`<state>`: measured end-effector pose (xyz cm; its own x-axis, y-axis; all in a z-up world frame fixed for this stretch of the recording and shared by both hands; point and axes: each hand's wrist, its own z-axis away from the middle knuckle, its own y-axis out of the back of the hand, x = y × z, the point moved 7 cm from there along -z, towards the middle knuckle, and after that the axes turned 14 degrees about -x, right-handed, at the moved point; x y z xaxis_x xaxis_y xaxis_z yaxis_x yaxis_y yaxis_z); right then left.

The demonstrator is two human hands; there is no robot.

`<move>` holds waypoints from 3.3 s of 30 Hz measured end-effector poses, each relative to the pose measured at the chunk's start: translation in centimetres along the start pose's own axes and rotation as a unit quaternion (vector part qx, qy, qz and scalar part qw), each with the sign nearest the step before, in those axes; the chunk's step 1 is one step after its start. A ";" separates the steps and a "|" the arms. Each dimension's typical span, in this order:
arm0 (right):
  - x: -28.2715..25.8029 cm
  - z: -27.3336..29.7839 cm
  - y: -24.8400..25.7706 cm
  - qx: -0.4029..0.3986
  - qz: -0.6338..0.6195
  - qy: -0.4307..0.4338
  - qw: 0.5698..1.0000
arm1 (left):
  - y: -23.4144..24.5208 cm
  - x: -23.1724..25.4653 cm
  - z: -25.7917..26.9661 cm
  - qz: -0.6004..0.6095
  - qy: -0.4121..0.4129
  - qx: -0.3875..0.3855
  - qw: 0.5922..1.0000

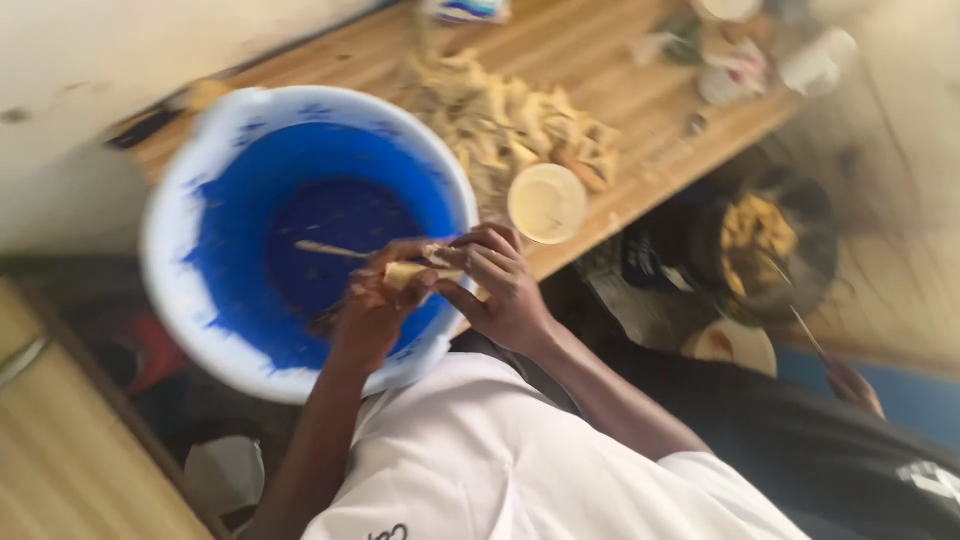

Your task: The person repeatedly scoops a dark filling from a blue bowl into triangular pastry wrappers, folds them into samosas, and places them on a wooden table. A second person is visible in the background frying samosas in a large pot.

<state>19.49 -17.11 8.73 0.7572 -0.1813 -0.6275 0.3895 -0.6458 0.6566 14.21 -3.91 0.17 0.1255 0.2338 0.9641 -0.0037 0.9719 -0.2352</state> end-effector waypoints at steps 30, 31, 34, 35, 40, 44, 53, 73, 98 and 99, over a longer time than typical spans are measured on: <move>10.9 4.9 6.9 0.049 -0.312 -0.192 0.929 | -1.1 -2.5 0.5 0.274 -0.126 0.054 0.952; 8.4 3.4 7.4 0.043 -0.314 -0.185 0.930 | -1.0 -0.7 0.4 0.273 -0.133 0.059 0.951; 2.1 0.1 8.0 0.005 -0.363 -0.126 0.923 | -2.0 3.9 0.4 0.079 -0.172 -0.008 0.982; 1.0 -0.4 7.6 -0.011 -0.383 -0.099 0.918 | -2.0 4.4 0.6 0.018 -0.204 -0.023 0.979; -1.9 -1.7 4.2 -0.097 -0.405 -0.043 0.908 | -1.0 4.6 1.9 -0.065 -0.255 -0.017 0.965; -4.2 -3.1 1.8 -0.159 -0.333 0.024 0.929 | 0.3 4.3 2.9 -0.061 -0.247 0.019 0.967; -4.5 -1.4 -0.2 0.002 0.029 0.079 0.996 | 1.6 -0.6 1.5 0.330 -0.081 0.160 0.927; 17.0 15.2 5.6 0.037 -0.177 -0.361 0.915 | -10.1 -11.7 -36.5 -0.496 -0.225 0.008 0.839; 21.4 17.0 -7.4 -0.267 0.164 -0.340 0.887 | 0.5 5.0 0.6 -0.198 -0.014 -0.048 0.979; 22.0 17.5 -8.2 -0.343 0.247 -0.341 0.840 | 0.6 4.9 1.1 -0.189 -0.006 -0.051 0.981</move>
<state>23.81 -28.74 -17.77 0.5308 -0.8345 -0.1480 0.5038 0.1703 0.8468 13.72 -2.20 4.85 0.0867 -0.1412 0.9862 0.1406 0.9817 0.1282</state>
